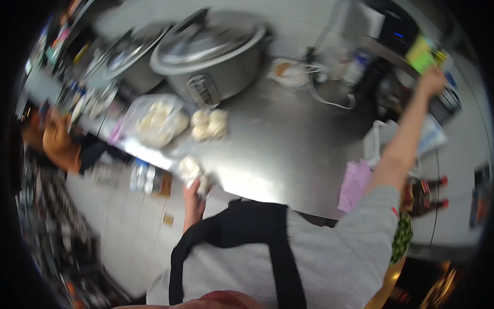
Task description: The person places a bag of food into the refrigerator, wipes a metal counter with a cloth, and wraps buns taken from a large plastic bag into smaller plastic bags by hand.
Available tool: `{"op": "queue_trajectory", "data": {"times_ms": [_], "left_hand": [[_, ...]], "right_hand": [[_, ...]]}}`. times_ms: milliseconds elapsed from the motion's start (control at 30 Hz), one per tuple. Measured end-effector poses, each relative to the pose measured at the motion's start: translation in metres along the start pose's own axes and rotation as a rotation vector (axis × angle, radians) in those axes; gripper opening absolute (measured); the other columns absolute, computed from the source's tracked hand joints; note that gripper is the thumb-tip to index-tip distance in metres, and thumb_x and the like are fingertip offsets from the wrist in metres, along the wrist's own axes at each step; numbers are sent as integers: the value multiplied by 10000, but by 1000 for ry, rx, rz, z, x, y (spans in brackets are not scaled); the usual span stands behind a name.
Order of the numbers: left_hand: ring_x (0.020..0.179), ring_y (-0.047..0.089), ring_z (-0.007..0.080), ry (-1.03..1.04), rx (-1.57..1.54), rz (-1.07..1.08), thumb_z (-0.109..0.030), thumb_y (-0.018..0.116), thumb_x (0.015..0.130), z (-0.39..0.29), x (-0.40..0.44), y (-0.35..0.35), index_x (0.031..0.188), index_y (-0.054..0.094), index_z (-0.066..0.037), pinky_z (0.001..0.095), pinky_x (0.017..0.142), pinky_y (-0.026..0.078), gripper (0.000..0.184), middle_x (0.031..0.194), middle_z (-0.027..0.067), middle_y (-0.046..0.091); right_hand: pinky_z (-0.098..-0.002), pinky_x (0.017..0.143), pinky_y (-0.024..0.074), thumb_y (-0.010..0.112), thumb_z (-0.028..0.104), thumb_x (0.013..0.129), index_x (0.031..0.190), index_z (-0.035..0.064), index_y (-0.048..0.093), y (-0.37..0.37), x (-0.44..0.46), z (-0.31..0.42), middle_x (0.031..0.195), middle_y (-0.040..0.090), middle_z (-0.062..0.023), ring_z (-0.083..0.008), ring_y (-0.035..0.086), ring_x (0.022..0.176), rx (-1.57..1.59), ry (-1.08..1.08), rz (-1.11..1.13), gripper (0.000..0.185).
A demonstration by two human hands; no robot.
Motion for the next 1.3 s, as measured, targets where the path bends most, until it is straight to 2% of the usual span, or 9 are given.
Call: {"op": "queue_trajectory", "data": {"times_ms": [100, 200, 267, 300, 467, 767, 1067, 1133, 1300], "left_hand": [[1017, 481, 217, 63, 44, -16, -24, 580, 724, -11, 3, 14, 1216, 315, -30, 349, 855, 401, 559, 1116, 115, 467], [987, 500, 213, 114, 67, -54, 16, 612, 687, -21, 6, 28, 1211, 310, -26, 325, 840, 415, 607, 1109, 113, 469], [981, 500, 204, 151, 78, -74, -3, 637, 678, -22, 8, 32, 1207, 316, -28, 313, 841, 411, 619, 1102, 108, 477], [977, 499, 200, 158, 135, -58, -16, 650, 672, -22, 10, 34, 1201, 323, -27, 307, 841, 408, 622, 1095, 105, 482], [984, 488, 183, 169, 198, -41, -49, 692, 643, -24, 13, 43, 1181, 347, -31, 297, 841, 400, 639, 1077, 94, 492], [978, 493, 164, 261, 272, -67, -106, 727, 618, -35, 10, 28, 1197, 323, -35, 284, 819, 422, 710, 1078, 82, 485], [990, 495, 175, 186, 190, -1, -88, 702, 651, -36, 5, 5, 1243, 297, -32, 299, 826, 429, 719, 1101, 98, 473], [1005, 498, 191, -24, -68, 132, -86, 696, 674, -39, 2, 9, 1254, 292, -40, 315, 823, 436, 708, 1118, 94, 472], [993, 527, 223, -309, -259, 122, -411, 400, 875, -18, 8, -5, 1258, 293, -54, 379, 769, 471, 535, 1170, 103, 458]], "right_hand": [[-330, 633, 482, 679, 197, 680, 746, 21, 638, 33, 35, -98, 744, 647, -100, -205, 615, 674, 29, -89, 110, 192], [-284, 625, 500, 573, 78, 795, 768, -35, 607, -27, -38, -20, 725, 623, -114, -182, 591, 668, 726, -1, 228, 120], [-284, 696, 479, 567, 93, 796, 784, -19, 609, -83, -154, 75, 844, 606, -105, -171, 564, 772, 1015, 0, 626, 121], [-267, 674, 463, 566, 99, 792, 792, 7, 603, -118, -215, 138, 901, 584, -98, -162, 543, 802, 924, -316, 788, 99], [-284, 748, 383, 623, 88, 702, 724, 26, 558, -203, -422, 270, 867, 494, -71, -209, 493, 848, 1237, -206, 1902, 93], [-345, 794, 294, 600, 235, 720, 719, 66, 597, -222, -478, 327, 831, 470, -53, -210, 460, 859, 1192, -591, 2101, 169], [-353, 797, 318, 701, 357, 619, 853, 29, 568, -220, -491, 337, 868, 490, -77, -210, 470, 894, 726, -802, 1845, 425], [-344, 866, 344, 749, 386, 601, 1114, 7, 437, -206, -527, 318, 1018, 504, -104, -210, 450, 1019, 997, -17, 2304, 710], [-314, 952, 307, 733, 393, 643, 1287, -20, 205, -216, -542, 308, 1207, 400, -157, -221, 378, 1144, 1104, 505, 2503, 930]]}}
Point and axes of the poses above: each hand's wrist, its own x-axis towards the middle knuckle, its own y-axis out of the palm, z = x × y, the point moved 3 cm from there along x, towards the middle knuckle
